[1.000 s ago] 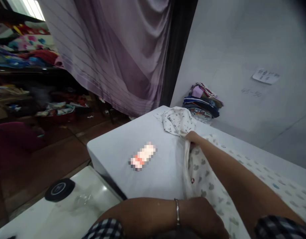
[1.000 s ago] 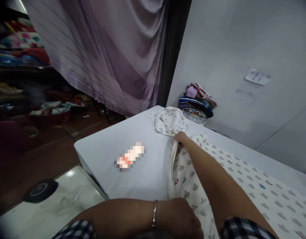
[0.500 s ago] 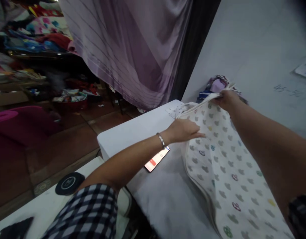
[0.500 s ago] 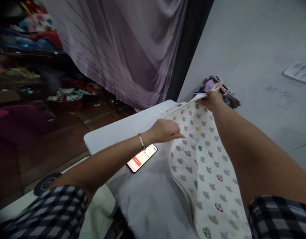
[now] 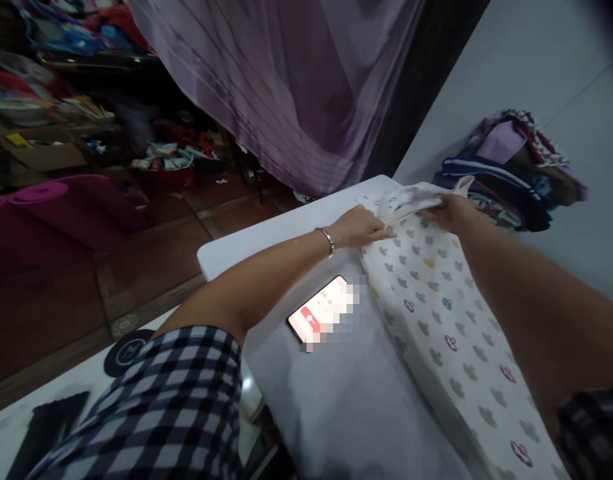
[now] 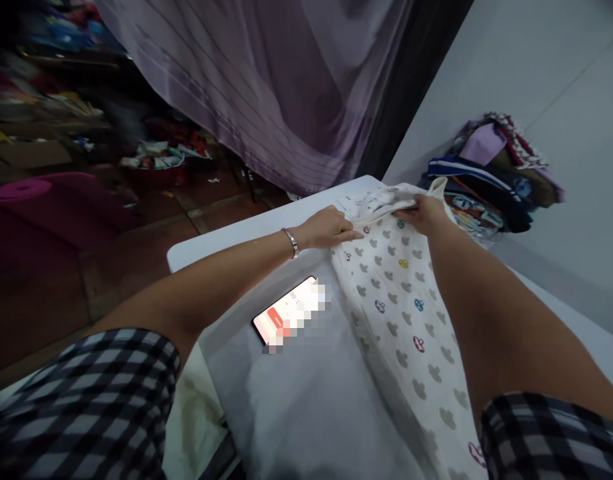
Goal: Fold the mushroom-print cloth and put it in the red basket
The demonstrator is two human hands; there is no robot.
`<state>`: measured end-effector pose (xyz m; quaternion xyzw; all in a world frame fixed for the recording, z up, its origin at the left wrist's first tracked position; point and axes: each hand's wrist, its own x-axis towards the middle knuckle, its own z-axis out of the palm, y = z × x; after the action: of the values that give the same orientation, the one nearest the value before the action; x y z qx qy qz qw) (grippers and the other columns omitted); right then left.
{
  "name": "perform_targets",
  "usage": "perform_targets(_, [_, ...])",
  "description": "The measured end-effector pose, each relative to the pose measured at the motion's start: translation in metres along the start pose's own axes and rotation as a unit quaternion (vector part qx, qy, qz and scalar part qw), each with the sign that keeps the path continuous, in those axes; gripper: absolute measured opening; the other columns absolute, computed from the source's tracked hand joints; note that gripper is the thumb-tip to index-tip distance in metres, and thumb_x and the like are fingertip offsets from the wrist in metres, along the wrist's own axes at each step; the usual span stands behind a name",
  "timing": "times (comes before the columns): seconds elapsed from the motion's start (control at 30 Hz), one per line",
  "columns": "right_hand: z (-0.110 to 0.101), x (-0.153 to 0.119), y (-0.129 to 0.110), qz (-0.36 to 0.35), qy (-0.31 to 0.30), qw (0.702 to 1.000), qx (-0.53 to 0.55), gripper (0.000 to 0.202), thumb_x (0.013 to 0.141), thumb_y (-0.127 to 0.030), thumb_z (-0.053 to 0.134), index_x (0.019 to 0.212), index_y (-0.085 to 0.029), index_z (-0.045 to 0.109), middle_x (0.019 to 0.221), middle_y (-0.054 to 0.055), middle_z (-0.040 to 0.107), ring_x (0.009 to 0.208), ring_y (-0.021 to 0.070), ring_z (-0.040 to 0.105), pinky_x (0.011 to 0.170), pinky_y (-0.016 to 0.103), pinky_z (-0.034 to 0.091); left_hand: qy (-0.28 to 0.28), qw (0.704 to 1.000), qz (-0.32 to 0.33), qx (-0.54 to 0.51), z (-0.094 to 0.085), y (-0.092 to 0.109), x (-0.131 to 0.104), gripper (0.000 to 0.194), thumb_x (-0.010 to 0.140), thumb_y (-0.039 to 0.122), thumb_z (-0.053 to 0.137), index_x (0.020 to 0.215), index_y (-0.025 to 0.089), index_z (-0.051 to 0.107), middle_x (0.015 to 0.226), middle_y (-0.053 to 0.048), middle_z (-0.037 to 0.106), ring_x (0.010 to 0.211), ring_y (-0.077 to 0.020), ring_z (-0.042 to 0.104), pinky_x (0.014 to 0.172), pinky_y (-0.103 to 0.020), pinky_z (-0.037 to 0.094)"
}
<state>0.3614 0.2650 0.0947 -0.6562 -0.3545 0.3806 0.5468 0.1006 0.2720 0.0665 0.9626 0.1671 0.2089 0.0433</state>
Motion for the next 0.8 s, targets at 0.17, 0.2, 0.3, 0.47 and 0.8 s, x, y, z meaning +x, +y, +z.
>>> perform_targets(0.17, [0.020,-0.010,0.027,0.079,-0.011,0.996,0.027,0.025,0.089,-0.032,0.042,0.103,-0.013,0.045,0.098,0.012,0.058,0.084,0.0191,0.063,0.063,0.034,0.055,-0.084,0.996,-0.020,-0.014,0.025,-0.007,-0.019,0.060,0.090,0.056,0.026,0.065,0.014,0.061,0.062,-0.003,0.061,0.062,-0.0123,0.050,0.076,-0.030,0.029])
perform_targets(0.2, [0.025,-0.014,0.028,0.069,-0.001,0.997,0.020,0.027,0.088,-0.031,0.045,0.109,-0.014,0.044,0.100,0.011,0.057,0.084,0.0176,0.062,0.064,0.033,0.055,-0.092,0.995,-0.029,-0.012,0.028,-0.007,-0.022,0.060,0.091,0.056,0.026,0.066,0.014,0.061,0.063,-0.003,0.062,0.063,-0.0127,0.051,0.076,-0.030,0.029])
perform_targets(0.3, [0.038,-0.036,0.027,0.003,0.006,1.000,-0.026,0.033,0.082,-0.025,0.055,0.113,-0.015,0.049,0.103,0.008,0.058,0.087,0.0150,0.060,0.064,0.028,0.055,-0.108,0.993,-0.045,0.001,0.033,-0.006,-0.026,0.056,0.091,0.053,0.028,0.072,0.014,0.063,0.069,-0.006,0.064,0.069,-0.0152,0.054,0.077,-0.031,0.030])
perform_targets(0.47, [0.043,-0.120,0.035,-0.057,-0.081,0.991,-0.089,0.030,0.073,-0.025,0.064,0.101,-0.015,0.059,0.103,0.008,0.063,0.094,0.0174,0.058,0.070,0.028,0.053,-0.103,0.993,-0.061,0.006,0.035,-0.001,-0.028,0.048,0.091,0.049,0.030,0.077,0.016,0.063,0.079,-0.007,0.065,0.083,-0.0195,0.055,0.075,-0.031,0.034])
perform_targets(0.8, [0.030,-0.308,0.098,-0.095,-0.184,0.886,-0.414,0.079,0.077,-0.044,0.055,0.144,-0.024,0.020,0.118,0.008,0.054,0.083,0.0182,0.055,0.071,0.033,0.046,-0.023,0.976,-0.150,-0.154,0.044,0.011,-0.031,0.035,0.090,0.037,0.036,0.072,0.016,0.057,0.080,-0.004,0.061,0.084,-0.0173,0.052,0.083,-0.029,0.037])
